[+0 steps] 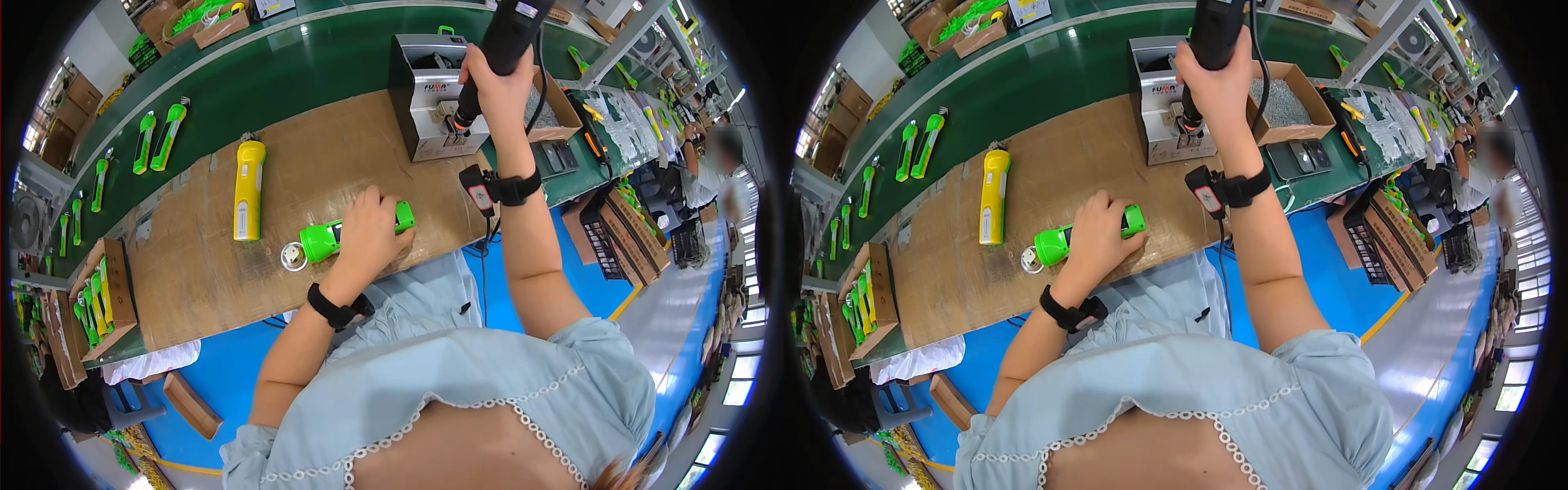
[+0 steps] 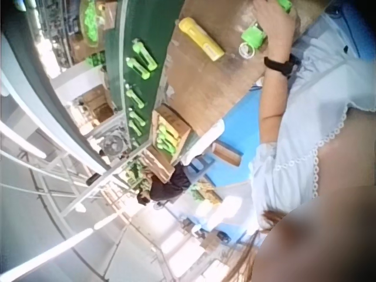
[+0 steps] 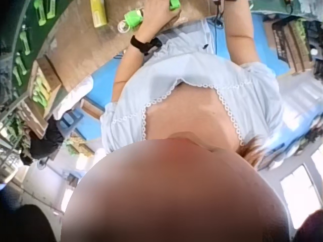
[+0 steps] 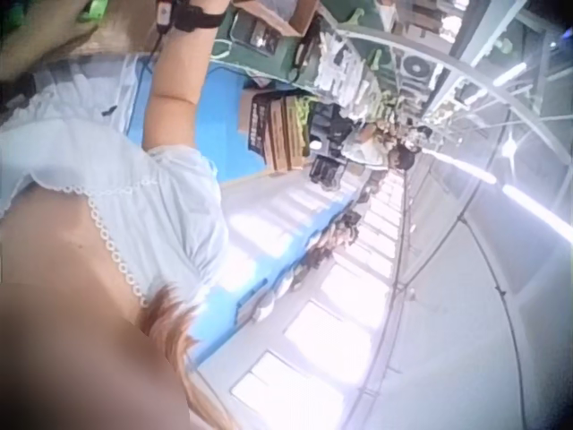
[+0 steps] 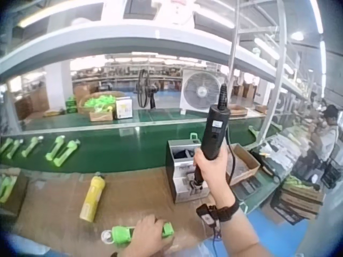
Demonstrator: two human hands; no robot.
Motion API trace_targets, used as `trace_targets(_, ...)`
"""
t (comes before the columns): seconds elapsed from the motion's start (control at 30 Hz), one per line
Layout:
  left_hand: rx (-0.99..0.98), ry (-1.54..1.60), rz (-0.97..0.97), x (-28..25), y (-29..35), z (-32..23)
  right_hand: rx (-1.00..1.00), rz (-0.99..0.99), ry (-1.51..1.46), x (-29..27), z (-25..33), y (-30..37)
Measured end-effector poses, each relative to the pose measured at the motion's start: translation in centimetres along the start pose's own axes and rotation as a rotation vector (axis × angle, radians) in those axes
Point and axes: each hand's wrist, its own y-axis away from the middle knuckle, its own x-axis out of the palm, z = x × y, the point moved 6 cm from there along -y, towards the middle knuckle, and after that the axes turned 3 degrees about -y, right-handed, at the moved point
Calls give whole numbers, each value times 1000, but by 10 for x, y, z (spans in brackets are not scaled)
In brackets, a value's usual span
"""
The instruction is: Assembling solar-powered green flashlights using an electric screwdriver at a factory workstation.
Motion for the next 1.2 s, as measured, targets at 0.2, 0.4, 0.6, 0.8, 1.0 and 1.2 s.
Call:
trace_targets(0.2, 51, 216, -100, -63, 17, 14, 134, 40, -99, 2, 15, 27)
trace_targets(0.4, -104, 31, -48, -74, 57, 53, 142, 64, -547, 44, 61, 91)
trace_targets(0.6, -103, 147, -82, -56, 55, 63, 279, 310, -425, 93, 59, 127)
trace_targets(0.8, -116, 144, -127, -54, 56, 65, 337, 291, -477, 113, 49, 138)
trace_targets(1.0, -111, 159, -170, -55, 59, 66, 337, 257, -621, 117, 43, 146)
trace_targets(1.2, -119, 165, -154, -52, 59, 68, 320, 336, -439, 126, 45, 152)
